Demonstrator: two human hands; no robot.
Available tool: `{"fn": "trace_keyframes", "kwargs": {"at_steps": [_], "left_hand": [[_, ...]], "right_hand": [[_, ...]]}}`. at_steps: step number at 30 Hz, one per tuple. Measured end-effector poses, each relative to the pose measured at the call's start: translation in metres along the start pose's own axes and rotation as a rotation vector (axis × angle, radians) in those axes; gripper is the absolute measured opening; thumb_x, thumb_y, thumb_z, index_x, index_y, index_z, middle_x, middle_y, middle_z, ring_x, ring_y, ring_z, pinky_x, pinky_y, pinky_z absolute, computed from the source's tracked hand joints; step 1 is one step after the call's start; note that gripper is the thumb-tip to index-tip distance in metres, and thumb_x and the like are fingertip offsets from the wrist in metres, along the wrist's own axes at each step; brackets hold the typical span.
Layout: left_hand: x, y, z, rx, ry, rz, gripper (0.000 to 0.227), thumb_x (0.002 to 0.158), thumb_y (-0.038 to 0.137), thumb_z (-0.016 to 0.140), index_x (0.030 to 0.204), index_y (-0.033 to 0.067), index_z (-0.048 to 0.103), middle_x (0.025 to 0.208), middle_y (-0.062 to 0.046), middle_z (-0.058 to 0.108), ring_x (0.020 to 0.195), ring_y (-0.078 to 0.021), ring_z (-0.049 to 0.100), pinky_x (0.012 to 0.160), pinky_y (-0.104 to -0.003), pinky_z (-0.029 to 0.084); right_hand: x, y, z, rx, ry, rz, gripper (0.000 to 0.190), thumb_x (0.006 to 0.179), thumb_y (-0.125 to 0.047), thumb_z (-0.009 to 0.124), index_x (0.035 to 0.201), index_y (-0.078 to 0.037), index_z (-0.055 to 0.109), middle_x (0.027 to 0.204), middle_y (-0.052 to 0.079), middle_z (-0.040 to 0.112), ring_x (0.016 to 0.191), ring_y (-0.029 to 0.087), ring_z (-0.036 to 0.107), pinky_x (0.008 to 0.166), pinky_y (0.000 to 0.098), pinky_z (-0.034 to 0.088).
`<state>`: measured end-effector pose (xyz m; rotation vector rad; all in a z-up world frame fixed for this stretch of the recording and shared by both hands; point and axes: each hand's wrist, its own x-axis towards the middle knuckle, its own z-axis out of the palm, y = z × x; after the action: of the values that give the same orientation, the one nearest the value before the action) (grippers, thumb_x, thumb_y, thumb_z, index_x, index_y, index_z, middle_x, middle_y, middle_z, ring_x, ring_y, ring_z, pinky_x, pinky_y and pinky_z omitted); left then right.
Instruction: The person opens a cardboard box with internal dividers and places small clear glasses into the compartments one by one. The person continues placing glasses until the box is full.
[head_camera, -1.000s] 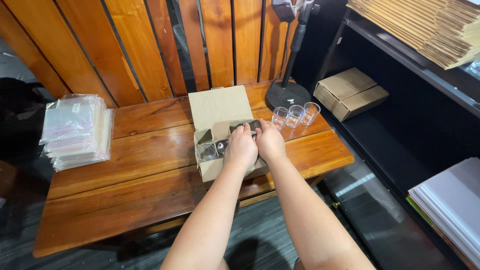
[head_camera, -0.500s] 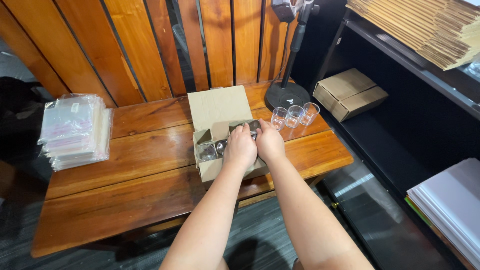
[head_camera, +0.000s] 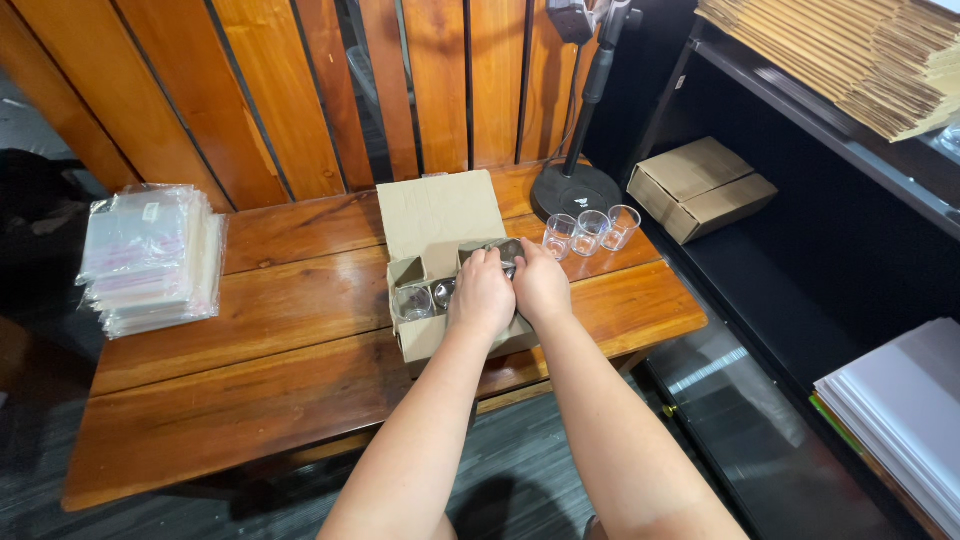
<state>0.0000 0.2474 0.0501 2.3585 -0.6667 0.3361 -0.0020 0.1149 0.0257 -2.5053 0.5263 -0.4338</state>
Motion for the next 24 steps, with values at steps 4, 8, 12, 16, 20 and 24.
{"fn": "trace_keyframes", "kwargs": {"at_steps": [4, 8, 12, 16, 20, 24], "left_hand": [[0.003, -0.008, 0.013, -0.039, 0.01, -0.037, 0.044, 0.089, 0.015, 0.054, 0.128, -0.0011, 0.064, 0.119, -0.016, 0.061, 0.115, -0.038, 0.063, 0.098, -0.047, 0.054], [0.018, -0.005, 0.01, -0.055, 0.028, -0.076, 0.037, 0.085, 0.018, 0.065, 0.118, 0.0038, 0.069, 0.117, -0.01, 0.057, 0.116, -0.0338, 0.059, 0.098, -0.045, 0.054], [0.044, 0.009, 0.019, -0.09, 0.048, -0.031, 0.033, 0.08, 0.018, 0.072, 0.111, 0.0061, 0.069, 0.115, -0.008, 0.054, 0.118, -0.033, 0.056, 0.1, -0.045, 0.053], [0.079, 0.016, 0.066, -0.124, 0.045, 0.093, 0.039, 0.073, 0.013, 0.077, 0.111, 0.0066, 0.07, 0.112, -0.009, 0.058, 0.113, -0.0336, 0.061, 0.093, -0.047, 0.057], [0.095, 0.044, 0.063, -0.118, -0.127, 0.138, 0.051, 0.075, 0.013, 0.075, 0.124, 0.0021, 0.064, 0.121, -0.015, 0.059, 0.118, -0.0373, 0.063, 0.1, -0.049, 0.055], [0.108, 0.057, 0.073, -0.067, -0.312, 0.027, 0.062, 0.077, 0.021, 0.074, 0.133, 0.0007, 0.056, 0.128, -0.019, 0.058, 0.121, -0.0414, 0.063, 0.104, -0.054, 0.053]], "right_hand": [[0.006, 0.012, 0.008, 0.036, 0.049, 0.004, 0.042, 0.101, -0.023, 0.06, 0.142, -0.016, 0.065, 0.13, 0.011, 0.067, 0.122, 0.035, 0.066, 0.107, 0.0485, 0.053], [0.017, 0.043, 0.012, 0.241, 0.204, 0.134, 0.026, 0.095, -0.032, 0.071, 0.119, -0.026, 0.077, 0.111, 0.0, 0.075, 0.109, 0.022, 0.072, 0.094, 0.0389, 0.058], [0.005, 0.044, -0.013, 0.683, 0.312, 0.301, 0.024, 0.093, -0.009, 0.073, 0.117, -0.01, 0.076, 0.108, 0.016, 0.076, 0.091, 0.025, 0.077, 0.071, 0.0318, 0.065], [0.003, 0.047, -0.021, 0.844, 0.394, 0.314, 0.031, 0.097, 0.003, 0.063, 0.127, 0.002, 0.068, 0.12, 0.025, 0.07, 0.103, 0.023, 0.071, 0.082, 0.0298, 0.063], [0.012, 0.059, -0.013, 0.923, 0.374, 0.315, 0.038, 0.098, 0.004, 0.062, 0.135, 0.002, 0.063, 0.127, 0.025, 0.068, 0.11, 0.026, 0.069, 0.087, 0.0343, 0.062], [0.025, 0.076, 0.007, 1.049, 0.371, 0.333, 0.039, 0.098, 0.007, 0.061, 0.136, 0.0, 0.063, 0.126, 0.022, 0.069, 0.107, 0.023, 0.069, 0.085, 0.034, 0.063]]}}
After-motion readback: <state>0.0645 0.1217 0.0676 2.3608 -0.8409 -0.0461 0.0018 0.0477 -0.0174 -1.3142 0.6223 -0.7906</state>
